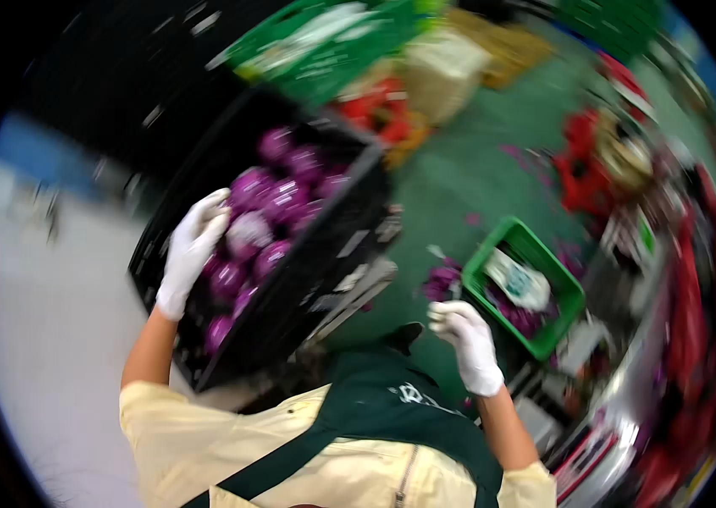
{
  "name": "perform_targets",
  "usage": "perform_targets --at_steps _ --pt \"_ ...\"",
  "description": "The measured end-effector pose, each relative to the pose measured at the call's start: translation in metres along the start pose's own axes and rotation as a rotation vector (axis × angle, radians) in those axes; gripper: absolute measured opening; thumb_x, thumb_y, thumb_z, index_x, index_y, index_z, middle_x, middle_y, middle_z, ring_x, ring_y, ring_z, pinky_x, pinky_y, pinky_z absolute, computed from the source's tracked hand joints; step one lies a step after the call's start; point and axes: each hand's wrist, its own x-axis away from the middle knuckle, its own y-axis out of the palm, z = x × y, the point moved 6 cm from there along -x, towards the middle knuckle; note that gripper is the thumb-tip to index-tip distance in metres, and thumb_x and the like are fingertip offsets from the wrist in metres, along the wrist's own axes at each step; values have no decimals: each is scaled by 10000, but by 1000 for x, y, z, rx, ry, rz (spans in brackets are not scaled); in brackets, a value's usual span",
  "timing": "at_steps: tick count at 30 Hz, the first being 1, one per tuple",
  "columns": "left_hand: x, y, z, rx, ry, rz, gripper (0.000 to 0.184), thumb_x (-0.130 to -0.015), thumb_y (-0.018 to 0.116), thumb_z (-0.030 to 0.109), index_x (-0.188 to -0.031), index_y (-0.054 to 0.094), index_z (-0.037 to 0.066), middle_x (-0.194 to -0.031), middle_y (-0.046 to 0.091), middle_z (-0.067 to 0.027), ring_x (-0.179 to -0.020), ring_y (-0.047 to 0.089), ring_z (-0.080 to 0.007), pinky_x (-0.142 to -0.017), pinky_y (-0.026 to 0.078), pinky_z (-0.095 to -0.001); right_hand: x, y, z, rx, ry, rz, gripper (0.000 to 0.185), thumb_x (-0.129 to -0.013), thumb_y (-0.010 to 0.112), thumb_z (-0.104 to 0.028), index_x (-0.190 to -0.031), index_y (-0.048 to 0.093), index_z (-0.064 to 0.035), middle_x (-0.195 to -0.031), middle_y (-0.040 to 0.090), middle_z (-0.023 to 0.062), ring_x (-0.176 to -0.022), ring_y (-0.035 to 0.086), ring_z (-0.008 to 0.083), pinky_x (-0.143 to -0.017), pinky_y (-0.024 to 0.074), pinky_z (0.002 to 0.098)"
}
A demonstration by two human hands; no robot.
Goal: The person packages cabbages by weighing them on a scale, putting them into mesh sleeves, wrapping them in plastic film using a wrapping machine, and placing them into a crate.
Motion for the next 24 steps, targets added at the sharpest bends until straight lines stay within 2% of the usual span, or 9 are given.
perform_targets --at_steps 3,5,8,10,14,16,20,21,24 --pt "-39 97 111 171 314 -228 404 -914 550 25 -1317 515 33 -1182 609 -50 -1069 582 -153 -929 447 -275 41 -23 -76 280 -464 15 235 -848 496 -17 -1025 648 -51 -996 653 55 -907 625 198 -838 494 313" --pt "-30 183 167 203 404 -520 396 -922 534 49 -1315 505 13 -1138 606 -61 -1014 574 -130 -927 440 -275 112 -42 -140 711 -943 217 218 -772 540 13 -926 674 -64 -974 658 81 -854 617 207 -808 491 299" --pt "31 312 253 183 413 -1011 414 -914 566 39 -1324 511 60 -1043 614 -39 -899 547 -87 -760 449 -209 275 -58 -197 1252 -1302 578 260 -705 606 -12 -936 684 -104 -932 644 44 -824 608 199 -745 513 309" --pt "94 393 311 236 500 -1227 407 -927 573 97 -1327 509 67 -1071 616 -46 -916 555 -98 -790 450 -221 376 -51 -206 1412 -1504 875 221 -697 652 -53 -906 696 -113 -902 638 23 -811 605 187 -695 521 305" --pt "228 503 387 30 757 -1464 421 -932 591 169 -1328 506 53 -1089 627 -71 -992 575 -133 -897 443 -270 516 -44 -174 1541 -1413 1246 30 -702 684 -102 -727 694 -88 -772 632 29 -735 604 163 -655 517 287" --pt "304 542 421 88 973 -1675 427 -926 606 184 -1318 511 44 -1075 637 -81 -1016 583 -137 -913 440 -278 565 -45 -155 1349 -1121 1757 26 -679 655 -105 -657 668 -107 -711 619 -6 -670 582 137 -597 471 249" --pt "430 593 470 96 968 -1902 392 -918 604 90 -1302 535 48 -1159 615 -54 -1018 591 -129 -910 444 -265 653 -61 -108 917 -631 2407 99 -645 611 -109 -552 629 -136 -620 599 -58 -574 548 98 -511 403 192" --pt "463 601 486 118 873 -1980 396 -914 598 64 -1304 534 44 -1166 606 -60 -1019 585 -124 -912 448 -264 670 -75 -95 1050 -724 2125 106 -695 645 -234 -731 628 -135 -740 611 7 -650 572 173 -548 450 241" --pt "548 638 544 228 1147 -1919 428 -905 600 64 -1324 518 42 -1169 605 -80 -1026 578 -132 -903 454 -265 703 -99 -67 1200 -849 1551 465 -795 712 -483 -1089 625 -133 -980 635 136 -801 619 324 -622 544 339"
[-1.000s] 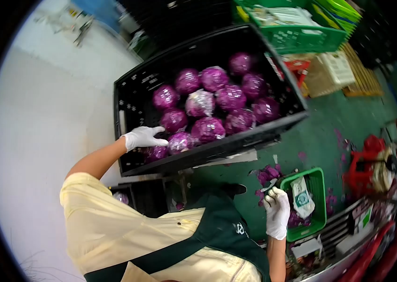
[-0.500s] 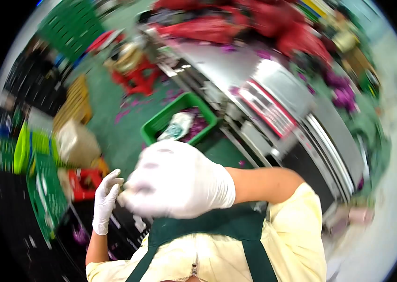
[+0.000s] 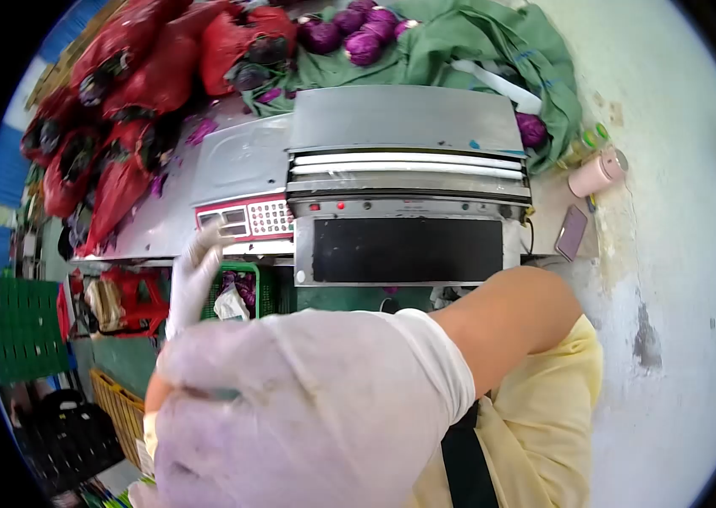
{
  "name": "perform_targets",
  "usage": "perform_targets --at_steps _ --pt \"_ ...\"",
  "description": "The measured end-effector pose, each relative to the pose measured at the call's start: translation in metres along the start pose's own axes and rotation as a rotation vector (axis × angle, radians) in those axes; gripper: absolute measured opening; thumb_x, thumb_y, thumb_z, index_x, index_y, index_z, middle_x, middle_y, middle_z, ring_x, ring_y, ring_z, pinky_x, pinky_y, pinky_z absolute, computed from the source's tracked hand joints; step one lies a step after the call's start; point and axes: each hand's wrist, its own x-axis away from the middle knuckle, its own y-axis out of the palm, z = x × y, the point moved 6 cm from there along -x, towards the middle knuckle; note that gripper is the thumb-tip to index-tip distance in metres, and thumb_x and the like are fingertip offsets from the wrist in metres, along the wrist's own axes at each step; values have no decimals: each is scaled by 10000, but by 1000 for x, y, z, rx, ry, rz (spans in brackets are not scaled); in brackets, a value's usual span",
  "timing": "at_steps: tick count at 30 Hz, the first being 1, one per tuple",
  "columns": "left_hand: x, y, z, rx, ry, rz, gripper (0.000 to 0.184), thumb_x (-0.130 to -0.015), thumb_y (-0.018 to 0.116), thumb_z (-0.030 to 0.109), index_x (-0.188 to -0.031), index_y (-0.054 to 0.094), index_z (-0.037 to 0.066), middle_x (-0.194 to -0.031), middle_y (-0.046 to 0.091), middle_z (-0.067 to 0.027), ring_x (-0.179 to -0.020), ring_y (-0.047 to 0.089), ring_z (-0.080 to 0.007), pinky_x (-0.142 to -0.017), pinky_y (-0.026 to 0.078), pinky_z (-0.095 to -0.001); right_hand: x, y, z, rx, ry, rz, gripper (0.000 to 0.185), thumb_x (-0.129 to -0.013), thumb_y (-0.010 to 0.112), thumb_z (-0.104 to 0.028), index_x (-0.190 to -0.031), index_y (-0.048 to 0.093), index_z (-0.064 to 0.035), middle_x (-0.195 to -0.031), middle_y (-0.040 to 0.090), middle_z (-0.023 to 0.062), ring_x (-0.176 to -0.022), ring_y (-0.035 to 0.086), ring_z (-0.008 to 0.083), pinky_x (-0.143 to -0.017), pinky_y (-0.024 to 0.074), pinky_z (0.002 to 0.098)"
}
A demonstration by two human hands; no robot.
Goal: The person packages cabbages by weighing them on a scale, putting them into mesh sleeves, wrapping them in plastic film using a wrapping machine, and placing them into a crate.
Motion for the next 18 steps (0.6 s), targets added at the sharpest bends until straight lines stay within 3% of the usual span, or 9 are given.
perform_targets --at_steps 2,4,5,6,8,11,13,15,18 --pt "-77 13 18 -138 53 -57 471 -889 584 53 -1350 490 47 -1146 614 -73 -1053 584 -151 -942 445 -281 -12 -28 23 113 63 324 85 -694 645 -224 -716 613 -148 -720 590 -3 -641 555 172 -539 433 263" --pt "-149 23 28 -140 158 -103 499 -883 605 72 -1365 476 70 -1261 571 -80 -1163 532 -159 -976 430 -312 -9 -56 55 167 83 487 129 -643 611 -94 -530 607 -155 -590 568 -72 -561 523 97 -497 378 224" --pt "-189 30 30 -164 220 -121 520 -879 622 90 -1375 467 79 -1327 533 -85 -1211 501 -176 -1009 402 -321 9 -72 74 94 -49 421 111 -710 609 -75 -647 632 -163 -665 595 -54 -599 544 104 -540 379 218" --pt "-228 39 32 -157 237 -122 562 -856 661 115 -1381 463 90 -1348 521 -96 -1225 500 -202 -1033 375 -330 24 -83 94 103 16 516 111 -728 578 -37 -716 635 -131 -696 608 -22 -622 557 121 -568 401 232" --pt "-316 57 23 -269 410 -98 669 -799 734 153 -1392 438 64 -1365 502 -122 -1258 476 -235 -1045 365 -332 62 -85 144 145 346 781 188 -765 514 39 -855 641 -66 -759 635 42 -668 583 154 -623 444 259" --pt "-453 88 -21 -455 694 -27 905 -710 807 335 -1435 348 47 -1384 449 -227 -1284 434 -354 -1066 351 -364 97 -87 199 250 851 788 314 -828 420 124 -1005 654 11 -784 645 97 -701 602 163 -654 475 269" --pt "-515 120 -32 -632 520 6 977 -694 796 429 -1452 307 52 -1410 404 -260 -1312 397 -377 -1070 345 -383 118 -96 210 501 1023 710 313 -824 444 107 -1013 666 -5 -809 644 99 -690 598 166 -664 467 266" --pt "-573 154 -54 -722 436 4 1033 -685 767 514 -1473 263 75 -1438 356 -276 -1334 367 -380 -1073 345 -387 155 -103 221 482 1179 791 289 -817 446 100 -973 668 2 -830 648 100 -704 600 179 -682 468 275" --pt "-635 199 -70 -885 261 -22 1063 -703 729 560 -1507 167 150 -1516 263 -198 -1372 332 -328 -1073 344 -464 195 -117 236 548 1302 837 265 -813 439 97 -928 661 8 -843 650 97 -739 601 184 -699 466 276"
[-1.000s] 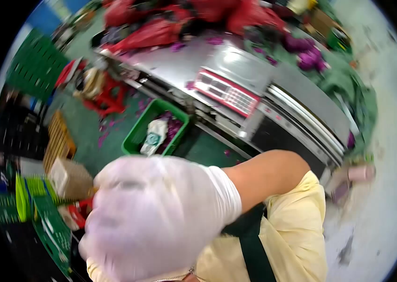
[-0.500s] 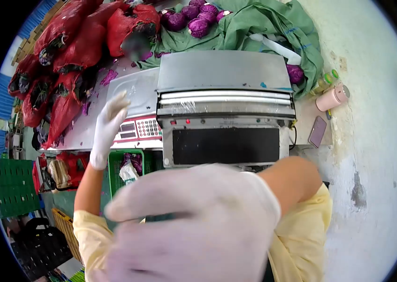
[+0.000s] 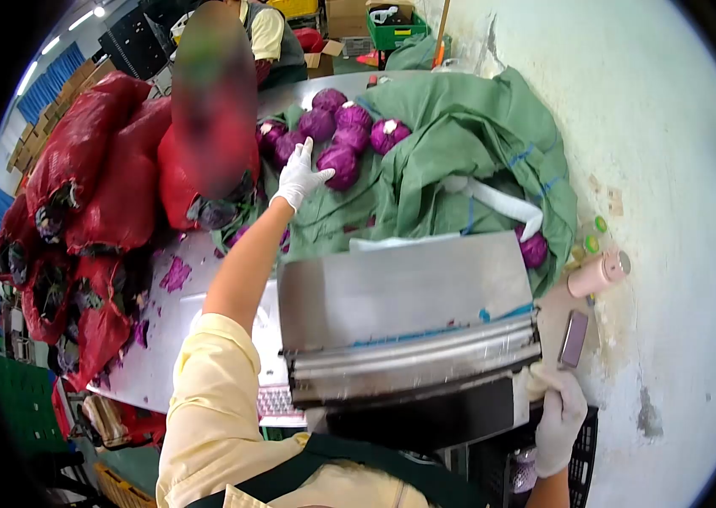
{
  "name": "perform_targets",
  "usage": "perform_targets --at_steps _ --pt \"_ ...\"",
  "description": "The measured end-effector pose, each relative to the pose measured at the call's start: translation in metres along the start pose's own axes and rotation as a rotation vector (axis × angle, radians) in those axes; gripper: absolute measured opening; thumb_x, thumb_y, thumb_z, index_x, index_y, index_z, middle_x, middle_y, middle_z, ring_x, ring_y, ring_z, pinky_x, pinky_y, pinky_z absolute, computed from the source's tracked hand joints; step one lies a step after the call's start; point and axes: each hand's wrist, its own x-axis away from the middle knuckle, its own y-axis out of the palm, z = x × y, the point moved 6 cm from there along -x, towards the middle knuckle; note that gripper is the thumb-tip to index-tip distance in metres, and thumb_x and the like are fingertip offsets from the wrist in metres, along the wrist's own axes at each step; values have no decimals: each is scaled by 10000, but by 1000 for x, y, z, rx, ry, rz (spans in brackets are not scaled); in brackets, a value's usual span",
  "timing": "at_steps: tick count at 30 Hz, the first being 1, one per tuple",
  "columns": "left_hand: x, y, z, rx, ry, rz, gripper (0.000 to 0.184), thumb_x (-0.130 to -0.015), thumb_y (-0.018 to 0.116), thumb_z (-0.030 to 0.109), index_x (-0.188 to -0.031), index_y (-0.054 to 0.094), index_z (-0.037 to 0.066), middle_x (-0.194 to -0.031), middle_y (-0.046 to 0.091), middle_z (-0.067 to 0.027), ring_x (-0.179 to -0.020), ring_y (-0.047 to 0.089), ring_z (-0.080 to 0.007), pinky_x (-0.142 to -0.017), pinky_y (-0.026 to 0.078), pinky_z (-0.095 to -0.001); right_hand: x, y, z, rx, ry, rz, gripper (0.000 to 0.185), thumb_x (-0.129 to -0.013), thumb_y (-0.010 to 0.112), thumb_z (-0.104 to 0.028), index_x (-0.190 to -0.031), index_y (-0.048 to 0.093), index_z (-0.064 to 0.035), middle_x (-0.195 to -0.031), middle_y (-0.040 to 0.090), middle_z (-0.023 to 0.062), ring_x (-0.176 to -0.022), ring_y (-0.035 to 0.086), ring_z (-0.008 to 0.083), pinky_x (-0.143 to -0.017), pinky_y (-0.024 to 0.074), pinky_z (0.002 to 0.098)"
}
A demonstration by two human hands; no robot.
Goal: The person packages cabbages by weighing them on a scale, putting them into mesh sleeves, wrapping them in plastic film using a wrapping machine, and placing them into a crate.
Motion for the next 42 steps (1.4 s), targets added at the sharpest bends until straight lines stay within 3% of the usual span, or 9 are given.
perform_targets --at_steps 5,9,10,14,15,17,23,30,42 --pt "-69 69 -10 90 -147 -69 1096 -711 723 557 -1519 101 156 -1556 194 -154 -1413 259 -304 -1092 311 -485 -38 14 55 -89 179 17 287 -823 413 110 -934 662 19 -834 636 83 -718 595 133 -653 470 240" --pt "-63 56 29 -163 -90 -154 835 -593 769 588 -1253 546 129 -1233 550 -155 -1206 494 -316 -974 403 -458 -67 34 74 -126 234 1 289 -841 407 106 -955 657 19 -835 618 71 -703 582 118 -639 461 231" --pt "-73 54 41 -182 30 104 701 -546 780 593 -1047 633 126 -1036 596 -114 -1078 550 -308 -909 425 -438 -82 38 78 -119 176 16 287 -843 407 105 -957 657 19 -828 614 70 -703 582 119 -638 459 230" --pt "-74 107 46 151 291 199 1009 -532 849 462 -1386 410 149 -1327 468 -263 -1259 432 -429 -1092 311 -490 -101 57 90 -105 99 1 278 -850 407 98 -960 651 25 -802 605 70 -703 588 132 -641 459 232" --pt "-77 137 29 624 194 -29 1084 -538 856 423 -1447 329 155 -1344 453 -281 -1225 468 -437 -1053 367 -480 -97 60 89 -86 87 -19 276 -850 407 97 -960 650 26 -799 606 72 -705 591 137 -643 460 234" --pt "-67 126 22 394 5 -212 1056 -561 864 409 -1439 339 147 -1301 503 -253 -1160 545 -384 -998 432 -455 -78 57 88 -81 120 -24 274 -843 410 99 -953 650 26 -797 614 82 -697 597 149 -646 470 245" --pt "9 26 -1 1265 -582 -218 857 -678 814 449 -1329 409 67 -1181 573 -163 -1009 606 -303 -805 535 -495 -25 13 48 -165 132 -24 309 -827 398 108 -973 653 11 -822 618 77 -687 578 122 -654 464 237" --pt "176 -125 -67 1143 -722 -363 788 -729 706 613 -1343 419 212 -1249 537 -128 -1079 585 -326 -787 520 -586 -1 6 27 -171 31 -109 311 -831 417 87 -1026 649 20 -844 628 67 -703 570 116 -647 450 233" --pt "467 -138 -157 1151 -1427 -234 1149 -663 586 810 -1403 313 -27 -1313 463 -268 -1164 519 -434 -834 535 -535 46 5 -4 -268 -178 -408 305 -872 402 73 -1067 634 41 -947 635 90 -799 582 129 -698 472 239"
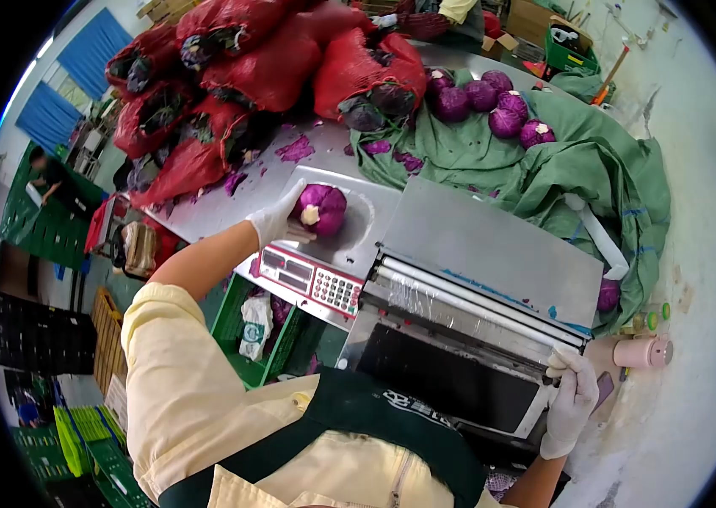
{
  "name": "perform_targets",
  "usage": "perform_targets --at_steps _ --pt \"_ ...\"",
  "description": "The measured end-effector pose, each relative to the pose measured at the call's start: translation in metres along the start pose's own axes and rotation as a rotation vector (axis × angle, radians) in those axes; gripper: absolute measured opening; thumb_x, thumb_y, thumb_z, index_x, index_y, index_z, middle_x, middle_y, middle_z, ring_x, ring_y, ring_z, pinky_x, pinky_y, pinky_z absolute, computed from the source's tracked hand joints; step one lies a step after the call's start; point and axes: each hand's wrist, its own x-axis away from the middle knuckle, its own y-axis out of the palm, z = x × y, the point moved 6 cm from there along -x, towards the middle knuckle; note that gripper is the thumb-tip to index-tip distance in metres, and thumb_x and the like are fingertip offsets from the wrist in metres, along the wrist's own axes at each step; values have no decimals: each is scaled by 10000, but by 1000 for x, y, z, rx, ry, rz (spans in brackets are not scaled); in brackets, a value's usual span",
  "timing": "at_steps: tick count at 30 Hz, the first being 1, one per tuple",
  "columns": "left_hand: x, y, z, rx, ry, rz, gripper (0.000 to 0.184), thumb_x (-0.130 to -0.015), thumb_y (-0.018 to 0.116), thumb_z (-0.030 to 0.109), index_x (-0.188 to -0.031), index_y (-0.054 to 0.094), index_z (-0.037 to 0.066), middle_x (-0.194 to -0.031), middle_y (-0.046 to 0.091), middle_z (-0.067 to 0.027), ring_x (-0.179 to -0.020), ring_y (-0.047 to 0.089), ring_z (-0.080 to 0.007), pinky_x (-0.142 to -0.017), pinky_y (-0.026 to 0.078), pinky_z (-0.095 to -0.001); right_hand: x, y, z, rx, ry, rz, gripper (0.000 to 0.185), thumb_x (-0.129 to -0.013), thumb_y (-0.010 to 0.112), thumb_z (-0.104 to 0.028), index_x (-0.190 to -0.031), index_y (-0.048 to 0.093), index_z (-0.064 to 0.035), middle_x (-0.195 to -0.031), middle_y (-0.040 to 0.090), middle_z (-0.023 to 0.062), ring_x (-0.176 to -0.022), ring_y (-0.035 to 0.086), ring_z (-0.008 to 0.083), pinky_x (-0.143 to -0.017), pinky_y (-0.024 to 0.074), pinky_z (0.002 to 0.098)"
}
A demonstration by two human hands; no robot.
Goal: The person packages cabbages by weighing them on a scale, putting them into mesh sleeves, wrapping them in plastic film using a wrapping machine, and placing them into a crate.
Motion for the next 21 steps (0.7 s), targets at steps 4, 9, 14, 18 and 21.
perform_targets --at_steps 4,9,14,18,21 --pt "-7 -28 14 -195 411 189 1214 -688 613 766 -1490 81 27 -1438 323 -292 -1277 401 -468 -984 358 -636 20 -7 -10 8 -34 6 323 -876 381 63 -1073 636 37 -1012 630 124 -850 587 142 -726 476 247" --pt "44 -36 13 -145 438 159 1174 -704 625 740 -1513 7 157 -1541 119 -232 -1370 205 -490 -939 346 -717 51 -28 12 34 -14 34 319 -898 392 30 -1107 633 24 -1030 631 106 -890 584 154 -793 465 259" --pt "45 -37 -9 -201 364 81 1121 -727 554 775 -1520 51 163 -1570 -12 -185 -1399 126 -491 -1079 160 -657 68 -40 19 81 152 53 314 -924 396 -6 -1132 630 13 -1031 628 75 -913 571 138 -822 449 261" --pt "44 -41 -18 -141 368 73 1122 -719 554 782 -1520 73 162 -1571 10 -182 -1395 137 -495 -1086 147 -650 69 -39 13 60 138 66 305 -927 402 -12 -1127 632 13 -1024 624 74 -917 567 137 -828 446 259" --pt "38 -55 -19 -222 396 140 1119 -711 568 780 -1520 91 171 -1570 48 -178 -1399 133 -486 -1065 178 -668 68 -38 11 27 142 54 301 -932 405 -14 -1132 628 19 -1018 619 75 -918 567 138 -827 447 257"
